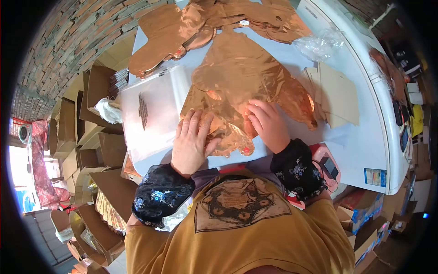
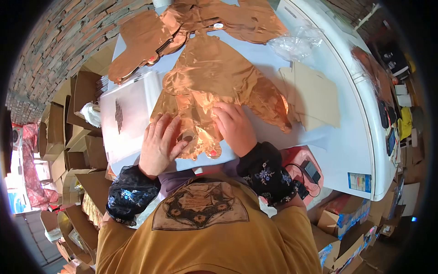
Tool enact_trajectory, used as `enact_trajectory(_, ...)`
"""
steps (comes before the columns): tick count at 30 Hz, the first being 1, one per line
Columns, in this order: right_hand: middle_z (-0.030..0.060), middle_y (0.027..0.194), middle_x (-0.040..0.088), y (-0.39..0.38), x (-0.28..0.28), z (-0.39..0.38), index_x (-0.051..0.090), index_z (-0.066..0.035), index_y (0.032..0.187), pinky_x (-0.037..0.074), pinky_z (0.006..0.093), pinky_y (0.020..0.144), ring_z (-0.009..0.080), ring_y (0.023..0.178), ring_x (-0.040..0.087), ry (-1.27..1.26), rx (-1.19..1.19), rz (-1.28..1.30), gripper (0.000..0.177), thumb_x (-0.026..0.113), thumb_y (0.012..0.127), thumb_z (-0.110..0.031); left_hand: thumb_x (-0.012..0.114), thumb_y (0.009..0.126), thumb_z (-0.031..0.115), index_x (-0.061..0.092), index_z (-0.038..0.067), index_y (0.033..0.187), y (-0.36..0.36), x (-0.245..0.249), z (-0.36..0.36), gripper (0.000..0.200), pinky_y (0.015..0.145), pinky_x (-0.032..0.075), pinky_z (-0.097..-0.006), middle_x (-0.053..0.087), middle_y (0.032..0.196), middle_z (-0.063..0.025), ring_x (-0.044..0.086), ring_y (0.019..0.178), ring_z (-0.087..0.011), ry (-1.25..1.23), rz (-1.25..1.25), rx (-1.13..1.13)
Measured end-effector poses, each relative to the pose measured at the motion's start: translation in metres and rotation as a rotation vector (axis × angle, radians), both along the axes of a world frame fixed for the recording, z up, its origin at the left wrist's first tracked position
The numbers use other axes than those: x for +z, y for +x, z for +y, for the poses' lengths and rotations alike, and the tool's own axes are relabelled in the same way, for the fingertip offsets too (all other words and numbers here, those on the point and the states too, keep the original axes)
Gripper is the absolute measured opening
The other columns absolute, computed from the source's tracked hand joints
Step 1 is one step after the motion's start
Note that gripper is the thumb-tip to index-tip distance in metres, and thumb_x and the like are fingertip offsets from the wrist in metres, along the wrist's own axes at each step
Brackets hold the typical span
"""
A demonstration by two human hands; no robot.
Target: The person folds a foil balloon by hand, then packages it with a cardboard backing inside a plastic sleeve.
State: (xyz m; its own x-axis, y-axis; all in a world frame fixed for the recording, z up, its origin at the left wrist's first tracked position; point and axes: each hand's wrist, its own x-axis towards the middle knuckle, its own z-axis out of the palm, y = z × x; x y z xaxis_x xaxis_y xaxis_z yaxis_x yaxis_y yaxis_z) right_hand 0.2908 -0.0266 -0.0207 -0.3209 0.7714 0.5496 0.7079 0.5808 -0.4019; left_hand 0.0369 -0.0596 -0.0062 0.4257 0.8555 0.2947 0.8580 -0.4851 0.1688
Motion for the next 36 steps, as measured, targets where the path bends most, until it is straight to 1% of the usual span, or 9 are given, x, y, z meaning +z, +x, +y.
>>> enact_trajectory(4,0.0111,0.124,0.062,0.011,0.001,0.002,0.064,-0.005,0.117,0.048,0.0392,0.094,0.0316,0.11,0.059,-0.042,-0.084,-0.02,0.026,0.062,0.091,-0.008,0.066,0.091,0.044,0.046,0.009,0.145,0.003,0.0,0.004,0.067,0.112,0.034,-0.0497,0.045,0.145,-0.0199,0.038,0.139,-0.0404,-0.03,-0.011,-0.02)
enact_trajectory(7,0.0125,0.123,0.064,0.019,0.003,0.0,0.064,-0.005,0.118,0.05,0.0401,0.092,0.0328,0.11,0.061,-0.075,-0.146,0.12,0.026,0.061,0.092,-0.007,0.066,0.091,0.044,0.045,0.008,0.146,0.002,-0.003,0.012,0.07,0.115,0.031,-0.05,0.043,0.148,-0.0217,0.035,0.142,-0.0411,-0.052,-0.015,-0.021)
enact_trajectory(10,0.0137,0.117,0.068,0.045,0.001,0.003,0.065,-0.005,0.118,0.052,0.0382,0.087,0.0318,0.105,0.065,0.005,-0.269,0.098,0.024,0.059,0.095,-0.007,0.067,0.088,0.047,0.041,0.008,0.149,-0.004,-0.005,0.019,0.077,0.116,0.03,-0.05,0.041,0.149,-0.0226,0.034,0.142,-0.0435,-0.042,-0.004,-0.039)
enact_trajectory(13,0.0132,0.108,0.07,0.069,0.003,-0.001,0.065,-0.004,0.115,0.053,0.0345,0.084,0.0282,0.099,0.068,-0.093,-0.363,0.201,0.021,0.057,0.097,-0.007,0.067,0.088,0.048,0.042,0.007,0.148,-0.006,-0.005,0.021,0.076,0.116,0.031,-0.0498,0.043,0.148,-0.0225,0.034,0.142,-0.0437,-0.05,0.003,-0.054)
enact_trajectory(16,0.0123,0.103,0.072,0.071,-0.002,-0.01,0.065,-0.004,0.114,0.053,0.0322,0.079,0.0253,0.093,0.07,-0.262,-0.364,0.258,0.019,0.055,0.097,-0.007,0.065,0.09,0.048,0.043,0.007,0.147,-0.003,-0.007,0.024,0.074,0.116,0.03,-0.0516,0.046,0.145,-0.0223,0.035,0.141,-0.044,-0.061,-0.007,-0.067)
enact_trajectory(20,0.0114,0.101,0.072,0.064,-0.009,-0.015,0.065,-0.004,0.114,0.054,0.0326,0.077,0.0249,0.092,0.07,-0.255,-0.308,0.204,0.019,0.055,0.097,-0.007,0.065,0.09,0.049,0.044,0.007,0.147,0.003,-0.008,0.029,0.074,0.114,0.03,-0.0527,0.048,0.143,-0.022,0.037,0.14,-0.0437,-0.055,-0.009,-0.069)
enact_trajectory(22,0.0113,0.101,0.073,0.06,-0.013,-0.015,0.064,-0.004,0.114,0.054,0.0328,0.077,0.0251,0.092,0.07,-0.225,-0.287,0.195,0.02,0.055,0.097,-0.007,0.066,0.09,0.044,0.045,0.007,0.147,0.005,-0.007,0.03,0.071,0.115,0.03,-0.0509,0.048,0.144,-0.0206,0.036,0.14,-0.0416,-0.08,0.004,-0.057)
enact_trajectory(25,0.013,0.096,0.07,0.053,-0.01,-0.017,0.064,-0.005,0.11,0.053,0.0395,0.077,0.0332,0.089,0.067,-0.26,-0.27,0.243,0.019,0.058,0.092,-0.003,0.068,0.09,0.041,0.045,0.007,0.146,0.005,-0.007,0.032,0.069,0.115,0.03,-0.0498,0.049,0.143,-0.0187,0.037,0.14,-0.0401,-0.099,0.012,-0.048)
enact_trajectory(36,0.0147,0.094,0.068,0.053,-0.015,-0.015,0.065,-0.006,0.108,0.052,0.0407,0.075,0.0341,0.086,0.066,-0.179,-0.267,0.245,0.019,0.058,0.09,-0.001,0.067,0.092,0.037,0.045,0.008,0.147,0.005,-0.012,0.035,0.066,0.115,0.03,-0.0502,0.05,0.142,-0.0169,0.039,0.14,-0.0394,-0.108,-0.011,-0.072)
